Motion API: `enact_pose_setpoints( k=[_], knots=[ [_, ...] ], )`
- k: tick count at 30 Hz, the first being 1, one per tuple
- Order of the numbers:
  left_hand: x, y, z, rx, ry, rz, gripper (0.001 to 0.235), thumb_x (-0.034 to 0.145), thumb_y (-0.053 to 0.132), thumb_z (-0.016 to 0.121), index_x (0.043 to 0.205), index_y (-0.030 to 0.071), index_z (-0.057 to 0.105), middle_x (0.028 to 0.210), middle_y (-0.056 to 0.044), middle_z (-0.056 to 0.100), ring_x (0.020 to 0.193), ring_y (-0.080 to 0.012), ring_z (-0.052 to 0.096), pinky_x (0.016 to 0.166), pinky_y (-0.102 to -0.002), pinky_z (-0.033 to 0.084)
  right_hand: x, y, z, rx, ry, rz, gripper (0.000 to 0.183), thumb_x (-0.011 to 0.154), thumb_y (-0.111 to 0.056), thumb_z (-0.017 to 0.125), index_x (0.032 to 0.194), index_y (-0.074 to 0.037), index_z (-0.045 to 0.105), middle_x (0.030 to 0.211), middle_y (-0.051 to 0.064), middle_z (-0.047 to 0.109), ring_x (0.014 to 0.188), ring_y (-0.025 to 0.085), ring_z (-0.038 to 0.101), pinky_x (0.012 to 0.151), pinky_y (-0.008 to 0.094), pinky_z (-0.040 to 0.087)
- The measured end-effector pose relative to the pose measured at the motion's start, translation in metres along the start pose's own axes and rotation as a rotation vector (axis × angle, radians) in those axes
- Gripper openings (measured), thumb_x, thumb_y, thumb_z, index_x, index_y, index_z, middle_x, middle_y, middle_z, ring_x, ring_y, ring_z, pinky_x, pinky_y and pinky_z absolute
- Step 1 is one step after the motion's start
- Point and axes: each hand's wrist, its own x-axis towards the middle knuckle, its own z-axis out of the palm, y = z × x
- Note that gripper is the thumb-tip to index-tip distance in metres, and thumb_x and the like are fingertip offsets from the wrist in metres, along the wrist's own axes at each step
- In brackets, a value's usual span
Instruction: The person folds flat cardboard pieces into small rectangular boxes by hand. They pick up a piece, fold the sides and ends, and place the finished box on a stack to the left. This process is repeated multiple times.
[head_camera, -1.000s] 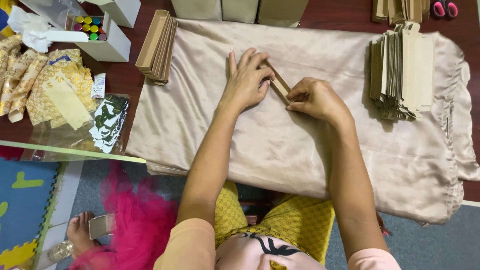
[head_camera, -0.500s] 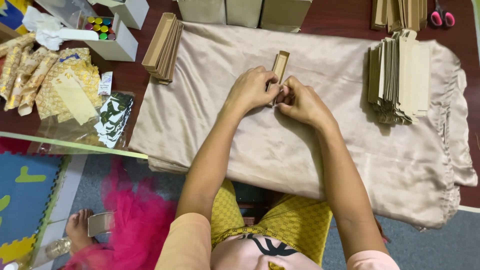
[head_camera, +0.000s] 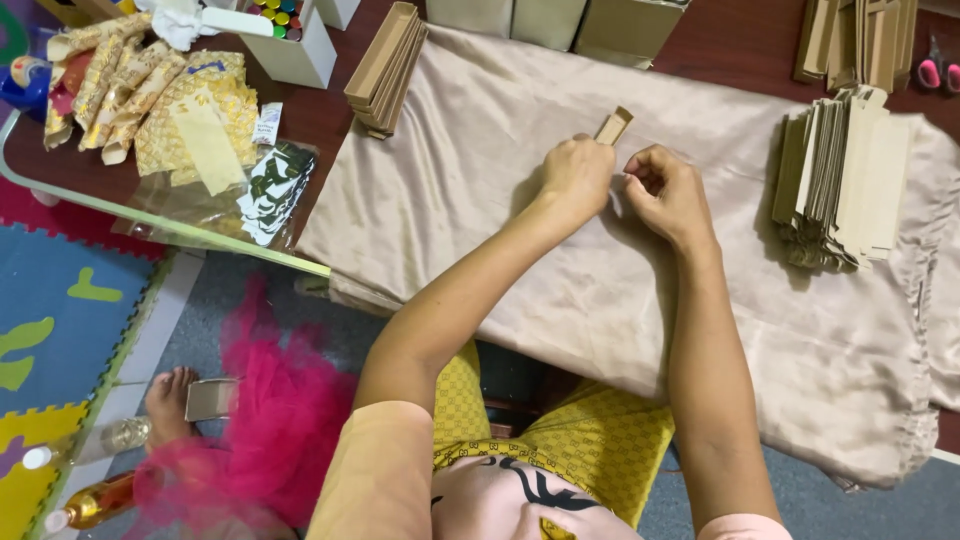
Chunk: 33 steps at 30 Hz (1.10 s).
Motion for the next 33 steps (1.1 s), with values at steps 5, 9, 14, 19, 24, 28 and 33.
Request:
enact_pose_setpoints(
  k=[5, 9, 14, 19, 24, 28, 33],
  knots=[
    [-0.014, -0.062, -0.051, 0.043, 0.055, -0.088, 0.014, 0.080, 0.002, 0.067, 0.087, -0.004, 0.077, 0.077, -0.022, 0.067, 0.074, -0.0448, 0.075, 0.060, -0.057, 0.061, -0.003, -0.005, -0.001, -0.050, -0.019, -0.018, 0.017, 0.089, -0.018, 0.074, 0.106, -0.016, 0.074, 0.082, 0.005, 0.071, 0.070, 0.020, 0.064, 0.062, 0.033, 0.050],
    [-0.036, -0.116, -0.110, 0.099, 0.039, -0.366, 0.016, 0.092, -0.003, 0.059, 0.096, 0.003, 0.074, 0.089, -0.014, 0.070, 0.077, -0.0316, 0.073, 0.063, -0.045, 0.063, -0.006, -0.054, -0.009, -0.109, -0.071, 0.071, 0.018, 0.093, -0.027, 0.066, 0.099, -0.012, 0.073, 0.082, -0.003, 0.071, 0.070, 0.010, 0.060, 0.071, 0.028, 0.049],
    [-0.040, -0.174, -0.089, 0.346, 0.218, -0.465, 0.018, 0.085, 0.022, 0.078, 0.094, 0.007, 0.075, 0.097, -0.013, 0.067, 0.080, -0.0285, 0.071, 0.059, -0.041, 0.062, -0.007, -0.059, -0.007, -0.118, -0.067, 0.054, 0.016, 0.092, -0.023, 0.065, 0.098, -0.011, 0.074, 0.081, -0.001, 0.072, 0.069, 0.011, 0.061, 0.070, 0.028, 0.049],
    [-0.046, -0.188, -0.072, 0.456, 0.382, -0.400, 0.006, 0.080, 0.005, 0.073, 0.084, 0.010, 0.075, 0.095, -0.010, 0.061, 0.084, -0.0273, 0.064, 0.054, -0.039, 0.061, -0.006, -0.057, -0.006, -0.115, -0.071, 0.044, 0.016, 0.093, -0.023, 0.067, 0.097, -0.010, 0.075, 0.082, -0.001, 0.072, 0.068, 0.010, 0.060, 0.069, 0.027, 0.049],
    [-0.044, -0.199, -0.065, 0.484, 0.457, -0.364, 0.008, 0.073, 0.003, 0.079, 0.079, 0.007, 0.076, 0.091, -0.007, 0.059, 0.084, -0.0268, 0.061, 0.048, -0.039, 0.061, -0.008, -0.067, -0.007, -0.119, -0.078, 0.071, 0.014, 0.094, -0.023, 0.068, 0.095, -0.011, 0.075, 0.077, -0.002, 0.070, 0.065, 0.009, 0.057, 0.067, 0.026, 0.047],
    [-0.048, -0.193, -0.074, 0.465, 0.406, -0.367, 0.007, 0.075, 0.001, 0.080, 0.077, 0.006, 0.075, 0.091, -0.010, 0.062, 0.079, -0.0270, 0.065, 0.050, -0.040, 0.063, -0.008, -0.069, -0.008, -0.127, -0.074, 0.046, 0.021, 0.092, -0.025, 0.065, 0.096, -0.008, 0.076, 0.084, 0.002, 0.074, 0.071, 0.013, 0.063, 0.070, 0.028, 0.051],
    [-0.066, -0.133, -0.139, 0.106, 0.502, -0.200, 0.028, 0.090, 0.026, 0.078, 0.115, 0.016, 0.069, 0.106, -0.008, 0.063, 0.093, -0.0311, 0.064, 0.062, -0.049, 0.055, -0.007, -0.063, -0.007, -0.196, -0.067, 0.008, 0.020, 0.088, -0.026, 0.063, 0.094, -0.013, 0.076, 0.082, 0.003, 0.074, 0.074, 0.018, 0.066, 0.073, 0.033, 0.050]
  ],
)
